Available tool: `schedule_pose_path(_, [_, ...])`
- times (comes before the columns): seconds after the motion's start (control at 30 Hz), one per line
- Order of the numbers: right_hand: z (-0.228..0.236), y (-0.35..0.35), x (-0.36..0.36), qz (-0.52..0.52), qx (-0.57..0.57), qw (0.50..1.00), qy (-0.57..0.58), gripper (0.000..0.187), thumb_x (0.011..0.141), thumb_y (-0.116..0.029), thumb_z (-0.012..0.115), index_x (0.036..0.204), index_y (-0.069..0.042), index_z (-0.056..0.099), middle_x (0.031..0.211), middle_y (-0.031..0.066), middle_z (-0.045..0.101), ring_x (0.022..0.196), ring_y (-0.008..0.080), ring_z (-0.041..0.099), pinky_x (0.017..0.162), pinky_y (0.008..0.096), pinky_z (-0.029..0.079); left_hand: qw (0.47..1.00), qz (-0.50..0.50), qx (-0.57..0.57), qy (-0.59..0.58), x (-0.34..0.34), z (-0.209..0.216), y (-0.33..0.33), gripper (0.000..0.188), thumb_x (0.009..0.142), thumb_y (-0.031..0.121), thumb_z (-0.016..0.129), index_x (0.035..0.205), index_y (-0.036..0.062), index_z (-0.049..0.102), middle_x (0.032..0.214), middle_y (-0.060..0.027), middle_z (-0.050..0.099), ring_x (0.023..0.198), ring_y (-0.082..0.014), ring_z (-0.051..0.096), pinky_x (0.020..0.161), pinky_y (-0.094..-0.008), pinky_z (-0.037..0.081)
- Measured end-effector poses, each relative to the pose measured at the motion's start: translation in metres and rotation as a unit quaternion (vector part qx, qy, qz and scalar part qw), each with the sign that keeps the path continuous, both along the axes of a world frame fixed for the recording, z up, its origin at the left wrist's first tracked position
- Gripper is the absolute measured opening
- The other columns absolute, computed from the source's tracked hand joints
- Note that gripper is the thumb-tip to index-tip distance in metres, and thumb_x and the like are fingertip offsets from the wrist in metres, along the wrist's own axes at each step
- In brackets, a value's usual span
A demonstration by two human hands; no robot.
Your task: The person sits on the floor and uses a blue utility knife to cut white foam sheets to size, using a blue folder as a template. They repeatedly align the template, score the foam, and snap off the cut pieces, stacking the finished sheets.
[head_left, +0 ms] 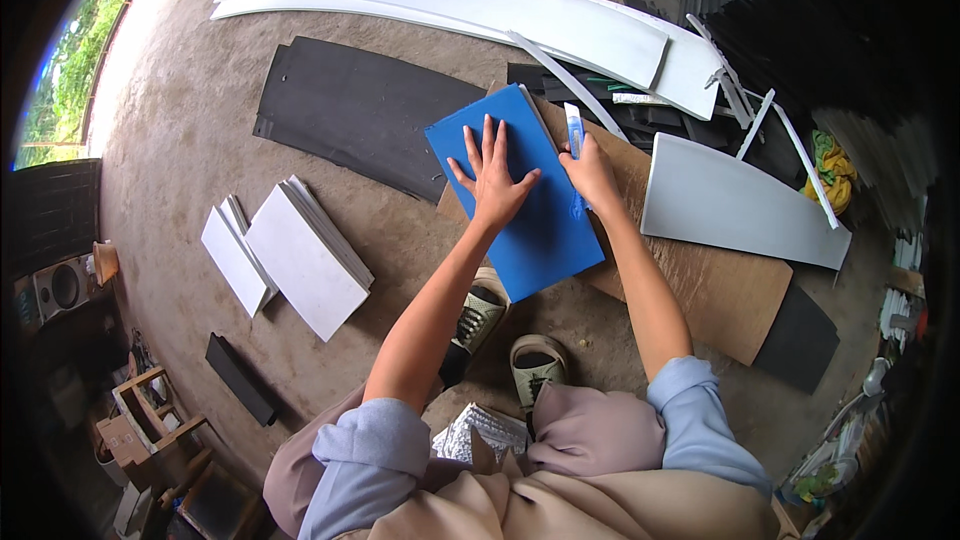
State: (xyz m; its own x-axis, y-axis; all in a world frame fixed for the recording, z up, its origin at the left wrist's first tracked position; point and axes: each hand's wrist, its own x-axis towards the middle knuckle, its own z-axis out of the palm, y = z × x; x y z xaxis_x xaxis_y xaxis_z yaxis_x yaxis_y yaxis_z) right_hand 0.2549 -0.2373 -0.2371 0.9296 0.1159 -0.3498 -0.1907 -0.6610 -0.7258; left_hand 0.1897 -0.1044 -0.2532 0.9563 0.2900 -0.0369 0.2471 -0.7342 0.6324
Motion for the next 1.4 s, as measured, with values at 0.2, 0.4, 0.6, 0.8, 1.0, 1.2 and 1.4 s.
schedule_pose_path(0.2, [0.012,-0.012,0.009,-0.066,0.341,0.917,0.198,0.044,0.066,-0.013,0.07,0.096,0.001,0.042,0.082,0.0071,0.053,0.076,0.0152,0.053,0.068,0.0273,0.043,0.997,0.065,-0.026,-0.022,0.003,0.019,-0.001,0.079,0.067,0.05,0.059,0.127,0.0095,0.025,0.135,-0.0061,0.018,0.128,-0.0265,0.002,0.094,-0.0587,-0.004])
schedule_pose_path(0.4, [0.029,-0.006,0.008,-0.065,0.395,0.886,0.236,0.041,0.068,-0.009,0.069,0.096,-0.004,0.04,0.084,0.0055,0.051,0.078,0.0122,0.052,0.066,0.0243,0.043,0.991,0.122,-0.062,0.008,0.02,0.046,-0.001,0.078,0.06,0.046,0.063,0.118,0.0056,0.03,0.129,-0.0132,0.021,0.126,-0.0329,0.006,0.091,-0.064,0.004])
schedule_pose_path(0.6, [0.03,-0.03,0.006,-0.119,0.326,0.933,0.097,0.035,0.066,-0.001,0.065,0.09,-0.004,0.039,0.079,0.0097,0.055,0.075,0.0163,0.056,0.067,0.0259,0.044,0.995,0.099,0.017,0.028,0.018,0.023,0.031,0.067,0.06,0.027,0.063,0.115,0.0069,0.031,0.126,-0.0143,0.022,0.125,-0.0372,0.005,0.09,-0.0664,0.007])
schedule_pose_path(0.8, [0.082,-0.072,0.006,-0.15,0.314,0.937,-0.017,0.031,0.068,0.002,0.063,0.087,-0.006,0.04,0.078,0.0053,0.052,0.071,0.0137,0.054,0.066,0.026,0.044,0.985,0.159,-0.008,-0.071,0.016,0.013,0.075,0.053,0.073,0.022,0.057,0.117,0.0056,0.032,0.124,-0.0148,0.029,0.123,-0.0332,0.018,0.093,-0.0616,0.01])
schedule_pose_path(1.0, [0.13,-0.081,-0.028,-0.129,0.441,0.884,-0.083,0.035,0.066,-0.003,0.067,0.088,-0.006,0.04,0.078,0.001,0.042,0.071,0.0102,0.046,0.066,0.0232,0.04,0.916,-0.111,-0.102,-0.373,0.063,0.189,0.051,0.051,0.081,0.029,0.052,0.119,-0.001,0.035,0.118,-0.0195,0.04,0.115,-0.0292,0.035,0.095,-0.0356,0.028])
schedule_pose_path(1.2, [0.14,-0.07,-0.068,-0.138,0.449,0.878,-0.091,0.03,0.069,0.001,0.062,0.088,-0.007,0.041,0.087,0.0099,0.057,0.083,0.0159,0.054,0.078,0.0264,0.041,0.931,-0.336,0.083,-0.114,0.018,0.253,0.013,0.045,0.078,0.032,0.055,0.111,0.0027,0.044,0.087,-0.019,0.059,0.079,-0.0326,0.059,0.071,-0.0381,0.046])
schedule_pose_path(1.4, [0.158,-0.115,-0.105,-0.197,0.604,0.763,0.117,0.019,0.074,-0.001,0.052,0.086,-0.004,0.037,0.091,0.013,0.047,0.087,0.0313,0.054,0.073,0.0426,0.049,0.899,-0.326,0.199,-0.212,-0.023,0.244,-0.02,0.027,0.079,0.027,0.051,0.098,0.0085,0.045,0.085,-0.0115,0.057,0.075,-0.031,0.058,0.066,-0.0409,0.046])
